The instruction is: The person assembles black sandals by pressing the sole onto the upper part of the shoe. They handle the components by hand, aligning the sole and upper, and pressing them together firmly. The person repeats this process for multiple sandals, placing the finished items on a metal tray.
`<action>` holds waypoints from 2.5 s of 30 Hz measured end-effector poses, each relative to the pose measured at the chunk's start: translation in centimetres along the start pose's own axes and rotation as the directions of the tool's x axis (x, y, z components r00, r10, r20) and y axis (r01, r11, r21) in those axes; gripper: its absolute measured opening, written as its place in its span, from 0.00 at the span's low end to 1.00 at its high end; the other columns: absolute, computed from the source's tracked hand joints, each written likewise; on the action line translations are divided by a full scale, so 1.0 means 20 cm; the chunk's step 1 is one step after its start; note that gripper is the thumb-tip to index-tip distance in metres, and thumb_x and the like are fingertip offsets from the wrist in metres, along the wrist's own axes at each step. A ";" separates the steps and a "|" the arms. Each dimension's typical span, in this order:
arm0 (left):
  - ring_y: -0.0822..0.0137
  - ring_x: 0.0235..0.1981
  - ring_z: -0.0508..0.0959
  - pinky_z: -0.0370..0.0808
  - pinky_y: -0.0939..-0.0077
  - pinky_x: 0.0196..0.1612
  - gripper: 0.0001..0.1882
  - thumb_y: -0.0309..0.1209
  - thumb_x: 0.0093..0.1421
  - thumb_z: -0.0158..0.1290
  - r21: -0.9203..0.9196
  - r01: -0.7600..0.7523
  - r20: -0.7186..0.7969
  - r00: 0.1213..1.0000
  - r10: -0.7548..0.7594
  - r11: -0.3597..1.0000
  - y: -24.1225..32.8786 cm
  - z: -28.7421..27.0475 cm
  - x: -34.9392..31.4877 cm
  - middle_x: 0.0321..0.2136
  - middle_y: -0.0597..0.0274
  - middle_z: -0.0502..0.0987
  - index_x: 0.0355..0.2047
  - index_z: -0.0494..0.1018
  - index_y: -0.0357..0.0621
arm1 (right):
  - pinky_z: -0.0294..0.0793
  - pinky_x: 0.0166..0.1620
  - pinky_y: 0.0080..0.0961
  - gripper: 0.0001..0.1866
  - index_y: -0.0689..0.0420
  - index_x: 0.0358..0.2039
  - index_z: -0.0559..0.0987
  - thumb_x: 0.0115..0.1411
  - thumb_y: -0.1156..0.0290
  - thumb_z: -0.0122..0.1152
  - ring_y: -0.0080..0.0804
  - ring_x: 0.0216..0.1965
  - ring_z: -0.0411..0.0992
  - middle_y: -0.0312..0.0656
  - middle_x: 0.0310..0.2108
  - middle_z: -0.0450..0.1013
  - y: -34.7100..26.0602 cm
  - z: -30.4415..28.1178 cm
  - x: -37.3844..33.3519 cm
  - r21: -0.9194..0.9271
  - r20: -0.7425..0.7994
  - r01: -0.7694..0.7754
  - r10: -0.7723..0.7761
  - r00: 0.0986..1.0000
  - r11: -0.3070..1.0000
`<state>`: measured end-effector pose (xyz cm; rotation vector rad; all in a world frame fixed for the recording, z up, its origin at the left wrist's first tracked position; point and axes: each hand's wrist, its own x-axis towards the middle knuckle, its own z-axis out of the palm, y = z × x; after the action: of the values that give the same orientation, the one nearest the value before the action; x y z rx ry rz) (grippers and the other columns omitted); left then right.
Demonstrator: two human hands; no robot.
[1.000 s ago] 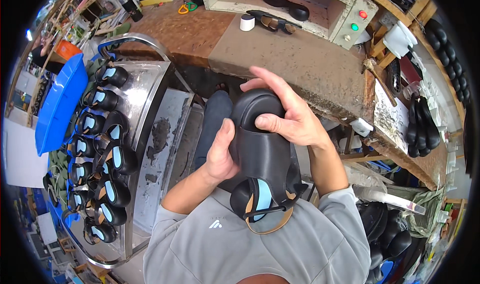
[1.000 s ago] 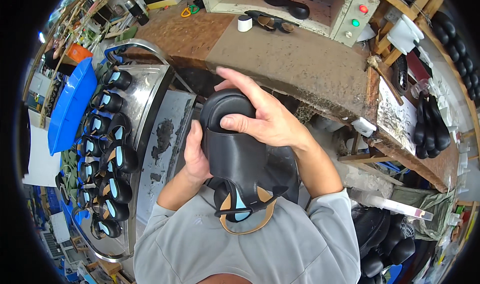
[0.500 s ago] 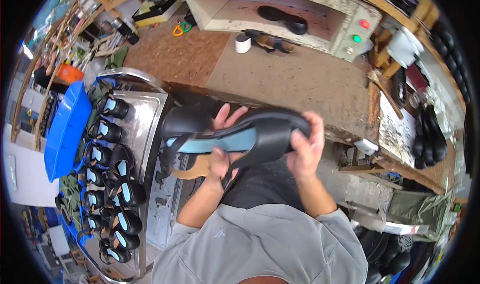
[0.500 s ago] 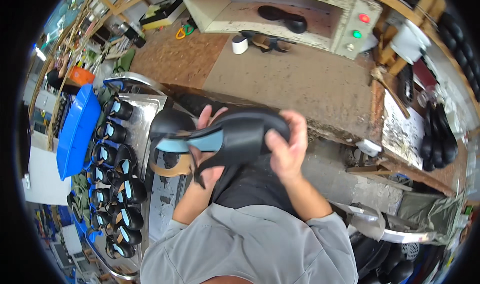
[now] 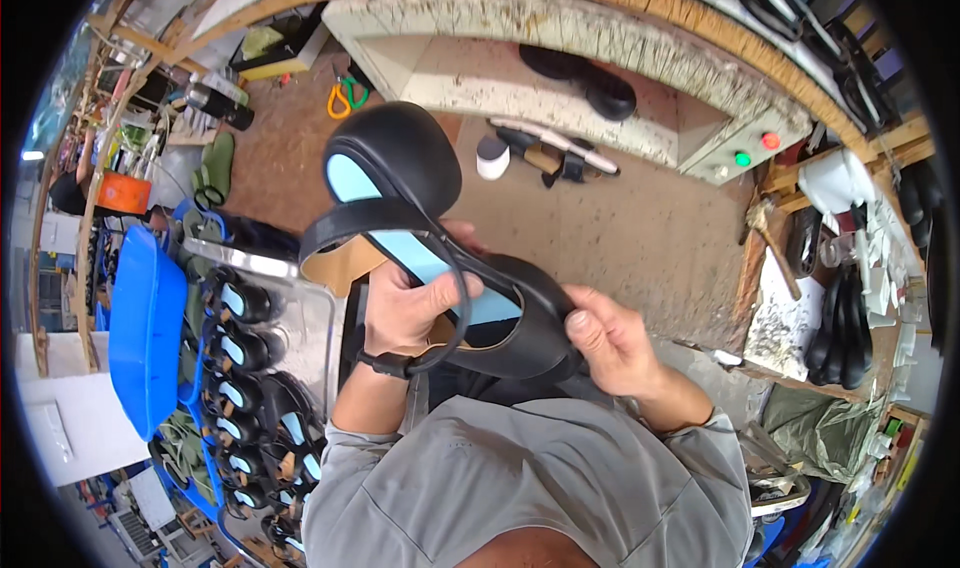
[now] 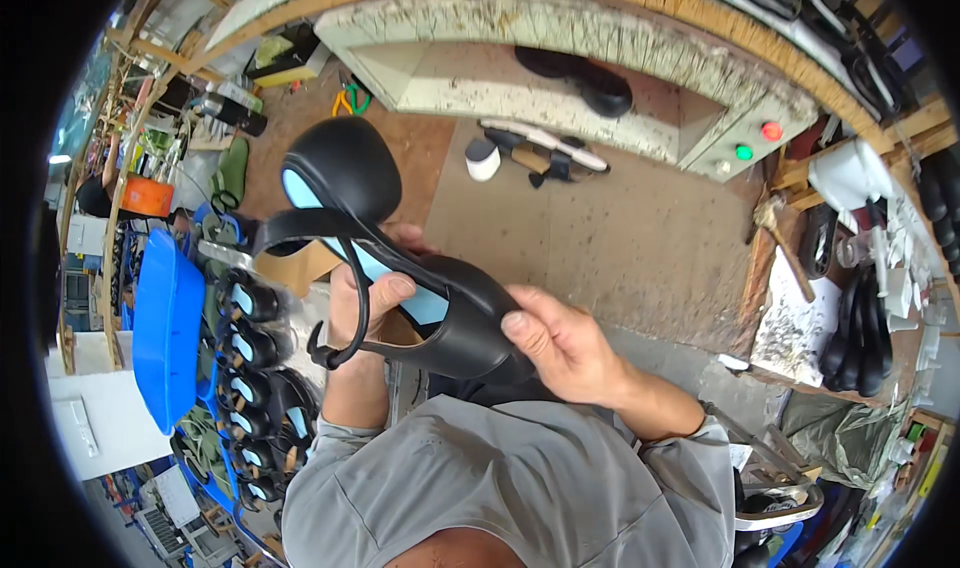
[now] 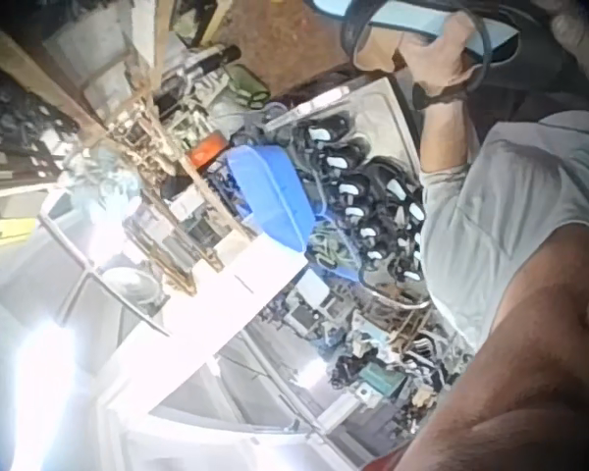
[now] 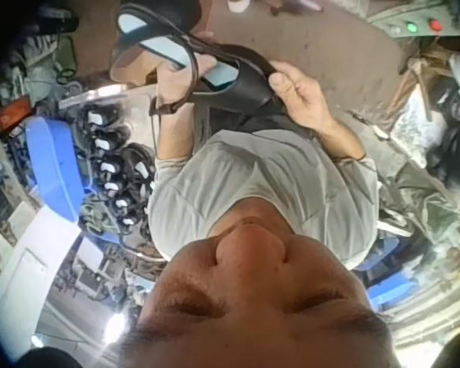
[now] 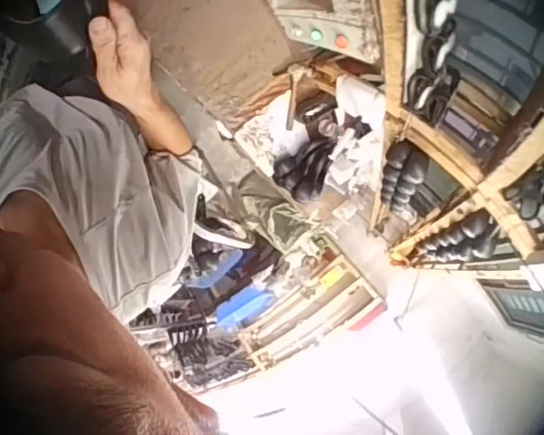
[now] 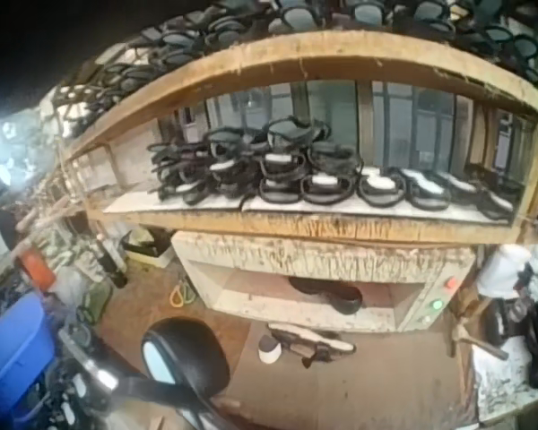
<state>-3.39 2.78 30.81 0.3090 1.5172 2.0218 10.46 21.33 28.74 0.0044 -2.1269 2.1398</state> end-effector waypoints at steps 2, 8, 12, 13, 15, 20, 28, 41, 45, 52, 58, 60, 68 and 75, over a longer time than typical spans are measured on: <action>0.67 0.37 0.77 0.74 0.74 0.43 0.29 0.30 0.46 0.68 -0.058 -0.086 -0.025 0.996 0.085 0.995 0.10 0.07 0.02 0.36 0.58 0.77 0.47 0.69 0.33 | 0.71 0.39 0.18 0.19 0.64 0.51 0.71 0.67 0.62 0.48 0.21 0.36 0.70 0.39 0.35 0.74 -0.16 -0.01 0.07 0.008 -0.030 0.014 -0.014 0.999 1.000; 0.72 0.36 0.76 0.73 0.77 0.42 0.22 0.24 0.49 0.64 0.264 -0.151 0.287 0.955 0.072 0.953 0.59 0.26 0.01 0.35 0.61 0.77 0.44 0.71 0.34 | 0.62 0.28 0.16 0.20 0.64 0.42 0.77 0.66 0.57 0.51 0.14 0.26 0.60 0.27 0.22 0.66 -0.61 -0.13 0.18 0.180 0.168 -0.281 0.252 0.953 0.943; 0.70 0.32 0.76 0.72 0.77 0.38 0.17 0.20 0.44 0.64 0.162 0.097 0.297 0.944 -0.142 0.982 0.81 0.42 -0.08 0.31 0.58 0.77 0.36 0.74 0.35 | 0.57 0.25 0.17 0.22 0.63 0.32 0.78 0.65 0.54 0.51 0.14 0.24 0.55 0.25 0.19 0.60 -0.82 -0.14 0.17 0.225 0.320 -0.400 0.320 0.891 0.889; 0.68 0.30 0.76 0.72 0.77 0.37 0.17 0.19 0.41 0.64 0.155 0.158 0.266 0.944 -0.195 0.975 0.85 0.45 -0.10 0.30 0.55 0.76 0.33 0.75 0.34 | 0.57 0.24 0.20 0.22 0.64 0.26 0.75 0.66 0.56 0.51 0.15 0.23 0.54 0.27 0.18 0.60 -0.89 -0.14 0.17 0.233 0.346 -0.425 0.334 0.877 0.875; 0.68 0.29 0.76 0.71 0.77 0.35 0.16 0.19 0.41 0.64 0.179 0.193 0.309 0.920 -0.242 0.965 0.87 0.48 -0.10 0.29 0.56 0.76 0.33 0.75 0.35 | 0.58 0.24 0.22 0.22 0.64 0.24 0.73 0.66 0.57 0.51 0.16 0.22 0.56 0.30 0.17 0.60 -0.94 -0.14 0.15 0.150 0.328 -0.378 0.314 0.891 0.914; 0.73 0.33 0.76 0.72 0.80 0.39 0.13 0.22 0.51 0.61 0.161 -0.097 0.481 0.877 0.008 0.982 0.85 0.38 -0.08 0.33 0.63 0.77 0.38 0.74 0.36 | 0.60 0.25 0.24 0.21 0.64 0.24 0.72 0.66 0.59 0.50 0.17 0.22 0.57 0.33 0.16 0.60 -1.02 -0.04 0.15 -0.099 0.165 -0.230 0.244 0.956 0.968; 0.72 0.32 0.75 0.73 0.79 0.38 0.25 0.25 0.47 0.66 0.189 0.067 0.154 0.983 -0.097 0.980 0.88 0.30 -0.08 0.33 0.64 0.75 0.44 0.67 0.37 | 0.64 0.29 0.23 0.20 0.62 0.34 0.75 0.66 0.55 0.50 0.19 0.26 0.58 0.33 0.19 0.63 -1.00 0.00 0.26 0.008 0.254 -0.410 0.395 0.883 0.912; 0.71 0.43 0.73 0.68 0.76 0.49 0.18 0.31 0.62 0.53 0.019 0.127 0.450 0.885 -0.122 0.992 0.98 0.28 0.01 0.41 0.61 0.75 0.50 0.67 0.36 | 0.65 0.54 0.30 0.30 0.62 0.50 0.70 0.55 0.52 0.64 0.30 0.50 0.67 0.41 0.49 0.67 -0.85 0.09 0.38 0.498 -0.026 -0.041 0.062 0.998 0.866; 0.71 0.45 0.72 0.67 0.76 0.49 0.15 0.30 0.62 0.53 -0.034 0.000 0.523 0.852 0.018 0.999 0.94 0.27 0.01 0.42 0.63 0.75 0.47 0.71 0.37 | 0.64 0.55 0.29 0.38 0.61 0.58 0.63 0.52 0.55 0.68 0.32 0.54 0.66 0.43 0.55 0.65 -0.85 0.09 0.46 0.679 0.161 -0.156 0.062 0.985 0.718; 0.69 0.43 0.75 0.71 0.75 0.47 0.15 0.25 0.60 0.54 -0.090 -0.025 0.552 0.831 0.071 0.996 0.88 0.23 -0.02 0.42 0.60 0.76 0.47 0.71 0.36 | 0.68 0.52 0.26 0.38 0.63 0.56 0.66 0.47 0.63 0.72 0.28 0.49 0.69 0.43 0.50 0.70 -0.82 0.17 0.47 0.802 0.152 -0.157 0.057 0.987 0.576; 0.73 0.41 0.73 0.70 0.78 0.46 0.14 0.31 0.61 0.54 0.081 0.029 0.462 0.884 -0.063 0.996 0.95 0.30 -0.03 0.40 0.61 0.76 0.45 0.72 0.36 | 0.70 0.49 0.25 0.33 0.63 0.54 0.67 0.50 0.62 0.68 0.27 0.45 0.71 0.41 0.44 0.73 -0.85 0.21 0.47 0.760 -0.016 -0.072 0.129 0.992 0.645; 0.75 0.37 0.74 0.70 0.79 0.43 0.14 0.33 0.59 0.56 0.166 0.098 0.386 0.909 -0.156 0.981 0.95 0.32 -0.04 0.36 0.64 0.76 0.41 0.74 0.36 | 0.70 0.49 0.25 0.34 0.62 0.55 0.66 0.51 0.61 0.67 0.27 0.45 0.71 0.41 0.44 0.73 -0.81 0.21 0.48 0.812 -0.009 -0.142 0.255 0.967 0.566; 0.71 0.34 0.74 0.71 0.75 0.40 0.12 0.28 0.57 0.57 0.269 -0.167 0.478 0.878 0.019 0.949 1.07 0.38 -0.05 0.33 0.62 0.77 0.40 0.74 0.37 | 0.65 0.58 0.41 0.53 0.62 0.63 0.54 0.47 0.41 0.64 0.50 0.59 0.62 0.57 0.59 0.59 -0.99 0.15 0.56 0.708 -0.046 0.056 -0.032 0.998 0.704; 0.60 0.34 0.79 0.74 0.71 0.39 0.13 0.25 0.53 0.58 0.384 -0.473 0.543 0.810 0.221 0.793 1.04 0.32 -0.02 0.34 0.55 0.78 0.40 0.74 0.36 | 0.55 0.63 0.38 0.60 0.58 0.66 0.46 0.44 0.42 0.70 0.44 0.62 0.57 0.54 0.62 0.55 -1.13 0.06 0.62 0.361 -0.223 0.318 -0.250 0.942 0.877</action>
<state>-6.30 3.91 52.39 1.3046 1.7181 1.5766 0.06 21.18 52.45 0.1584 -1.4678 2.2493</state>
